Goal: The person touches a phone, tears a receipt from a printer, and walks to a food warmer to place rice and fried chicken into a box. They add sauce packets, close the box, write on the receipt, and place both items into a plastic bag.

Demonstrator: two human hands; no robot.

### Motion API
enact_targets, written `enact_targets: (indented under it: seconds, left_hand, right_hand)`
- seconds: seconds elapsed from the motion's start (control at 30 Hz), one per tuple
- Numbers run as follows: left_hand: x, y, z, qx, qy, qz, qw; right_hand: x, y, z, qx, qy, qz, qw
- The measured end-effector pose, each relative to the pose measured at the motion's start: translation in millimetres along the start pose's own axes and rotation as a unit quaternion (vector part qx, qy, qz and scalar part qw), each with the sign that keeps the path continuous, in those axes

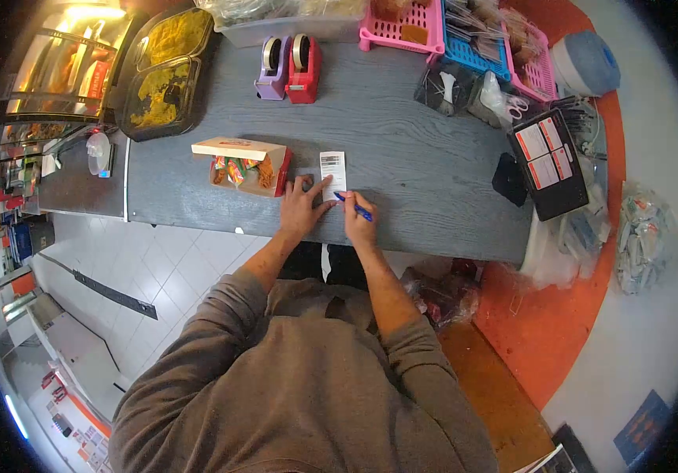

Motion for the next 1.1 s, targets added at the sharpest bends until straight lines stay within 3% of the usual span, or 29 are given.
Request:
enact_targets:
  seconds: [0.07, 0.13, 0.27, 0.4, 0.5, 0.6, 0.67, 0.83, 0.93, 1.0, 1.1]
  left_hand:
    - [0.6, 0.4, 0.9, 0.013, 0.004, 0.001, 1.000]
    - [-1.7, 0.8, 3.0, 0.026, 0.009, -0.001, 1.000]
    - [0.4, -1.6, 3.9, 0.020, 0.003, -0.003, 1.000]
    - [0.6, -5.2, 5.7, 0.032, 0.015, 0.008, 0.999]
    - [1.4, -1.5, 4.5, 0.033, 0.015, 0.002, 0.999]
    - [1.5, -4.4, 6.1, 0.033, 0.003, -0.008, 0.999]
    - [2.2, 0.6, 2.1, 0.041, 0.014, -0.004, 0.999]
    - [1.4, -4.3, 6.3, 0.034, 0.009, -0.003, 0.999]
    - [1.5, -2.6, 4.0, 0.051, 0.024, 0.006, 0.998]
    - [1.6, 0.8, 1.9, 0.044, 0.015, -0.009, 0.999]
    - [1.5, 2.5, 1.5, 0.051, 0.015, -0.010, 0.999]
  right_hand:
    - [4.3, -7.5, -2.1, 0.025, 0.036, -0.003, 0.999]
    - [11.4, -6.2, 20.8, -0.010, 0.204, -0.072, 0.976]
    - [18.4, -15.3, 29.7, 0.052, 0.282, -0.059, 0.956]
    - [18.4, -18.8, 26.3, 0.064, 0.295, -0.052, 0.952]
    - [20.7, -11.0, 24.3, 0.038, 0.253, -0.106, 0.961]
    - [24.9, -17.2, 30.4, 0.051, 0.330, -0.079, 0.939]
    - [21.5, -11.7, 18.9, 0.042, 0.253, -0.115, 0.960]
    - [25.1, -11.7, 23.4, 0.023, 0.296, -0.089, 0.951]
    - [22.6, -3.2, 13.6, 0.020, 0.238, -0.135, 0.962]
    - [19.3, 2.4, 2.2, 0.019, 0.149, -0.160, 0.976]
    - [22.6, 0.8, 25.2, 0.048, 0.228, -0.173, 0.957]
Point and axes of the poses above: each hand's wrist, its own x-axis away from the middle knuckle, its own y-axis out of the back of the hand, z = x × y, the point moved 8 cm from there along -x, towards the middle knuckle, and after that the axes turned 6 degrees about -z, right-handed, at the moved point
